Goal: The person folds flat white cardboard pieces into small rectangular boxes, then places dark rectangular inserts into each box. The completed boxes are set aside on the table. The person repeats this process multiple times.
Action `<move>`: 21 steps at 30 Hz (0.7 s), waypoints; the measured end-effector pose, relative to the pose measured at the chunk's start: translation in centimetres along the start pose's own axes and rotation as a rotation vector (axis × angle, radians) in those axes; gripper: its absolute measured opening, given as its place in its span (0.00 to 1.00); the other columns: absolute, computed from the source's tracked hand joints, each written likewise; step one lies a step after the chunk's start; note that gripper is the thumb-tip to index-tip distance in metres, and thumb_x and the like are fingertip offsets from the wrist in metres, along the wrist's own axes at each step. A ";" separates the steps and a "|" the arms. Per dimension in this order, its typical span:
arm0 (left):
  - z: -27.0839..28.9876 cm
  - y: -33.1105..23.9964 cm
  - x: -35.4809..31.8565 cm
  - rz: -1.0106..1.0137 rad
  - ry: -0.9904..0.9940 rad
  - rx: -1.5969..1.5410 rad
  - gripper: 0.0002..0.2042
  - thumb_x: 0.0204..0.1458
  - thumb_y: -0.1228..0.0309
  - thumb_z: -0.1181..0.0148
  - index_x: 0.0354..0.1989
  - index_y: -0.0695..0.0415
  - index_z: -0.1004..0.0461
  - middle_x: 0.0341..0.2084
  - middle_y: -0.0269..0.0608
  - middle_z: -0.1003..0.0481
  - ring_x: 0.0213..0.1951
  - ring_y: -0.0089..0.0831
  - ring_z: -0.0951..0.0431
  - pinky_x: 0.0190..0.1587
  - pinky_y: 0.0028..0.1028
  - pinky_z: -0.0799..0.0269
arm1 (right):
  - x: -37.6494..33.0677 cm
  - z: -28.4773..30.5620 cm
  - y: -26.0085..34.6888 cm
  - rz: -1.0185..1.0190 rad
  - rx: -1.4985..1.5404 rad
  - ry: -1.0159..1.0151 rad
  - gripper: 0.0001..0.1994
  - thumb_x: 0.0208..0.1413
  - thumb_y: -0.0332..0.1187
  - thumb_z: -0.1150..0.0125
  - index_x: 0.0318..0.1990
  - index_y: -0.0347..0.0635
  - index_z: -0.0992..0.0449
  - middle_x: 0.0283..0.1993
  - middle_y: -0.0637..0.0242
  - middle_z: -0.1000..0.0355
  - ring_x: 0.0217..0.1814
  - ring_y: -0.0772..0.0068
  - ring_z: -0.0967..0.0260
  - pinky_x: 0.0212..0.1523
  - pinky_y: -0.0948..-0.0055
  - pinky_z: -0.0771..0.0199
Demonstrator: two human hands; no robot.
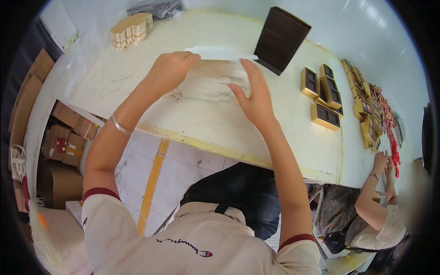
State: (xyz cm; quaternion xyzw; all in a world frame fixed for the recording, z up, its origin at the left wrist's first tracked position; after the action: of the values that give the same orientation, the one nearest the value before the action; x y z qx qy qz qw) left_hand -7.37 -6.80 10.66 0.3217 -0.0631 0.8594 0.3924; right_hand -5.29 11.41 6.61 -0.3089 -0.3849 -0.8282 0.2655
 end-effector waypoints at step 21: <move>-5.2 -23.3 -3.8 0.160 0.042 -0.375 0.11 0.44 0.69 0.35 0.38 0.54 0.22 0.38 0.37 0.28 0.43 0.39 0.30 0.45 0.35 0.34 | -18.6 11.2 1.0 -0.109 -0.295 -0.098 0.10 0.45 0.29 0.34 0.36 0.40 0.24 0.41 0.62 0.31 0.47 0.58 0.33 0.48 0.58 0.36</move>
State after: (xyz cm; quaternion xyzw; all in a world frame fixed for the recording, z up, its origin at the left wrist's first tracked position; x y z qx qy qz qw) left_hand 8.55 8.65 0.99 0.2190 -0.2394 0.8674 0.3773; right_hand 11.26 23.51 -0.47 -0.3633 -0.2880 -0.8728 0.1529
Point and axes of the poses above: each hand's wrist, its own x-axis towards the middle knuckle, its own z-axis out of the back of the hand, y = z × x, the point moved 7 cm from there along x, towards the middle knuckle
